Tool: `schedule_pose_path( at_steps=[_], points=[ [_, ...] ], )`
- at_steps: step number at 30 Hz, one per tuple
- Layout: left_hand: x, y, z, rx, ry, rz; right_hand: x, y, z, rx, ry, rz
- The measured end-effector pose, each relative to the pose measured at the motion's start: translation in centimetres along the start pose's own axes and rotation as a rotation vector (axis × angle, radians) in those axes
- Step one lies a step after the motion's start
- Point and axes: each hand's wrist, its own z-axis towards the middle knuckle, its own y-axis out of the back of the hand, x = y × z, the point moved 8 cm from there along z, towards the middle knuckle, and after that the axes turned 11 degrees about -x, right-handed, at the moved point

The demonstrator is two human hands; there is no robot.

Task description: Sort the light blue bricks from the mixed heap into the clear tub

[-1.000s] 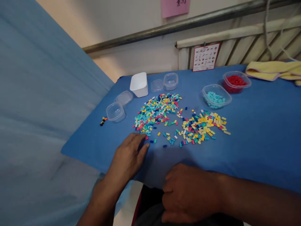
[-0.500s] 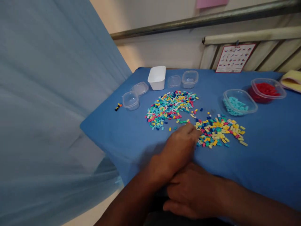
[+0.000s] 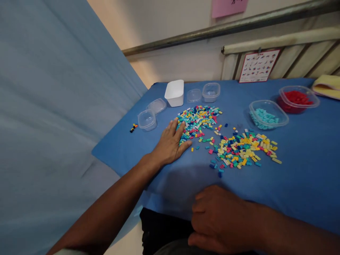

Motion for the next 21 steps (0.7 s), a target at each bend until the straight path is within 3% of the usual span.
schedule_pose_path(
  at_steps=[4,12,16,21],
  points=[
    [-2.7,-1.1,4.5,-0.023,-0.088,0.013,-0.1,-0.1,0.2,0.033,-0.015,0.003],
    [-7.6,-4.6,13.2,0.113,-0.275,0.016,-0.3,-0.1,0.4,0.021,0.028,0.002],
    [-9.3,-5.5,14.5,0.159,-0.279,0.018,-0.3,0.1,0.5,0.041,0.035,0.016],
    [-11.0,-5.2,12.9,0.238,-0.307,0.031,-0.4,0.1,0.5,0.015,0.024,0.004]
  ],
)
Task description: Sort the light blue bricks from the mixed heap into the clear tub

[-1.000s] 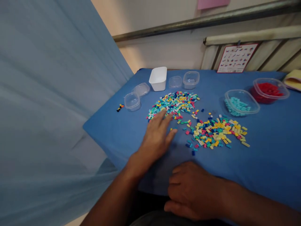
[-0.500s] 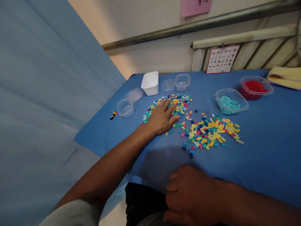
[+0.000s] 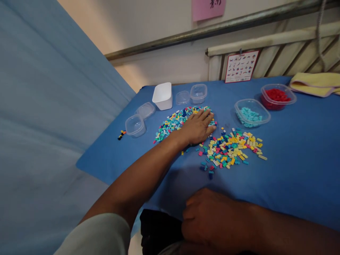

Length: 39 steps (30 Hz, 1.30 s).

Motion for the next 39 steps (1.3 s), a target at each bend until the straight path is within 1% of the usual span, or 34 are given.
schedule_pose_path(
  at_steps=[2,3,8,10,12,14,17,19,21,23,26,29,31,35,39],
  points=[
    [-0.2,0.2,-1.0,0.024,-0.020,0.001,0.0,-0.1,-0.1,-0.023,-0.009,-0.006],
    [0.1,0.3,-1.6,0.033,-0.013,-0.002,0.0,-0.1,-0.2,-0.032,-0.015,-0.009],
    [3.6,1.2,-4.7,0.041,0.104,-0.001,0.1,-0.3,-0.3,-0.014,-0.023,-0.010],
    [4.6,1.3,-5.9,0.044,0.127,-0.015,0.1,-0.2,-0.2,-0.013,-0.017,-0.014],
    [4.7,1.3,-7.0,0.040,0.125,-0.034,0.1,-0.2,-0.2,-0.021,-0.011,-0.014],
    [4.4,1.2,-7.8,0.025,0.123,-0.046,0.1,-0.1,-0.2,-0.039,-0.001,-0.012],
    [3.9,1.0,-8.2,0.003,0.155,-0.050,0.1,-0.2,-0.3,-0.056,0.010,-0.017],
    [3.6,0.8,-7.8,0.000,0.171,-0.046,0.2,-0.3,-0.4,-0.061,0.011,-0.019],
    [3.2,0.7,-6.8,0.000,0.163,-0.030,0.2,-0.2,-0.4,-0.070,0.005,-0.014],
    [2.7,0.7,-5.3,-0.015,0.128,-0.016,0.2,0.0,-0.3,-0.066,-0.003,-0.008],
    [1.7,0.6,-2.6,-0.039,0.039,-0.035,0.1,0.0,-0.1,-0.026,-0.018,-0.012],
    [0.9,0.3,-0.3,-0.026,-0.019,-0.056,0.0,0.1,0.0,-0.014,-0.023,-0.020],
    [0.6,0.1,0.7,-0.014,-0.037,-0.052,0.1,0.3,0.1,-0.019,-0.007,-0.018],
    [0.4,0.1,1.4,0.008,-0.068,-0.030,0.1,0.5,0.2,0.014,-0.001,-0.021],
    [1.2,0.3,0.4,0.033,0.002,-0.017,0.1,0.7,0.4,0.046,-0.002,-0.022]
  ],
)
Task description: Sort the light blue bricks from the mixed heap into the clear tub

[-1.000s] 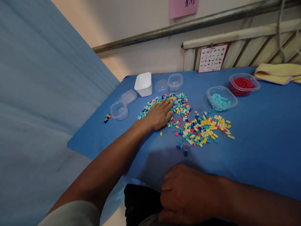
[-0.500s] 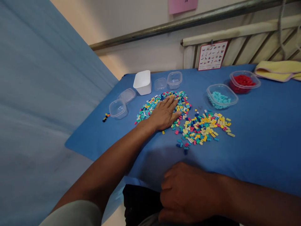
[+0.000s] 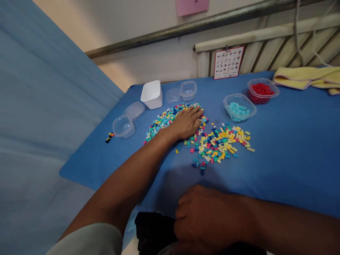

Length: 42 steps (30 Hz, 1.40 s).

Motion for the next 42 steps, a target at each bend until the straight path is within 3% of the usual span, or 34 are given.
schedule_pose_path(
  at_steps=[14,22,30,35,42],
  points=[
    [2.1,0.9,-6.0,-0.052,0.101,0.025,0.1,0.2,0.0,-0.006,-0.006,-0.011],
    [-1.4,0.1,-5.2,-0.031,-0.013,-0.019,-0.1,-0.3,-0.3,-0.063,-0.005,0.004],
    [-2.5,-0.3,-2.4,-0.020,-0.019,0.011,-0.1,-0.6,-0.4,-0.074,-0.018,-0.008],
    [-3.9,-0.4,-4.0,-0.048,-0.056,-0.036,-0.3,-0.8,-0.4,-0.072,-0.032,-0.006],
    [-2.1,0.0,-7.2,-0.046,0.023,-0.025,-0.3,-0.5,-0.4,-0.086,-0.018,0.025]
  ],
)
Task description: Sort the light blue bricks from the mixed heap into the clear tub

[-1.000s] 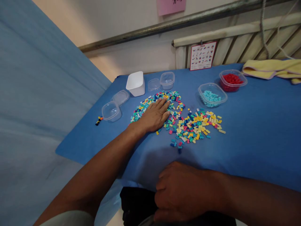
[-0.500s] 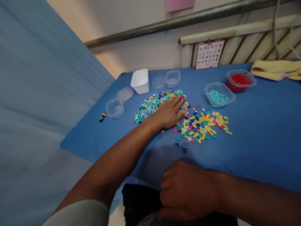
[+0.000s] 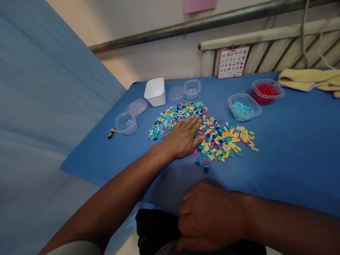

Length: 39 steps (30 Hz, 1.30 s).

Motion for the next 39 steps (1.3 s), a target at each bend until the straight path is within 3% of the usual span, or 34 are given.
schedule_pose_path(
  at_steps=[3,7,11,16,22,30,35,39],
  points=[
    [-0.8,0.2,0.7,-0.019,-0.014,-0.017,0.0,0.0,0.0,-0.007,0.001,-0.011],
    [-3.1,-0.1,2.8,-0.012,-0.156,-0.027,0.1,0.0,0.0,-0.026,0.008,-0.024],
    [-2.4,-0.5,4.2,0.060,-0.109,-0.015,0.1,0.1,0.1,-0.009,0.014,-0.035],
    [-1.3,0.2,3.2,0.031,-0.043,0.009,0.1,0.4,0.3,0.000,0.020,-0.029],
    [-2.6,0.0,1.3,0.036,-0.046,-0.027,0.0,0.2,0.1,0.000,0.020,-0.028],
    [-3.9,-1.0,3.8,0.047,-0.102,-0.037,0.1,-0.1,-0.3,-0.037,0.048,-0.031],
    [-3.0,1.2,3.2,-0.074,-0.050,-0.011,0.1,0.1,-0.2,-0.046,0.065,-0.060],
    [-3.7,4.2,-0.6,-0.275,-0.179,-0.063,0.2,0.5,-0.1,-0.040,0.059,-0.053]
  ],
)
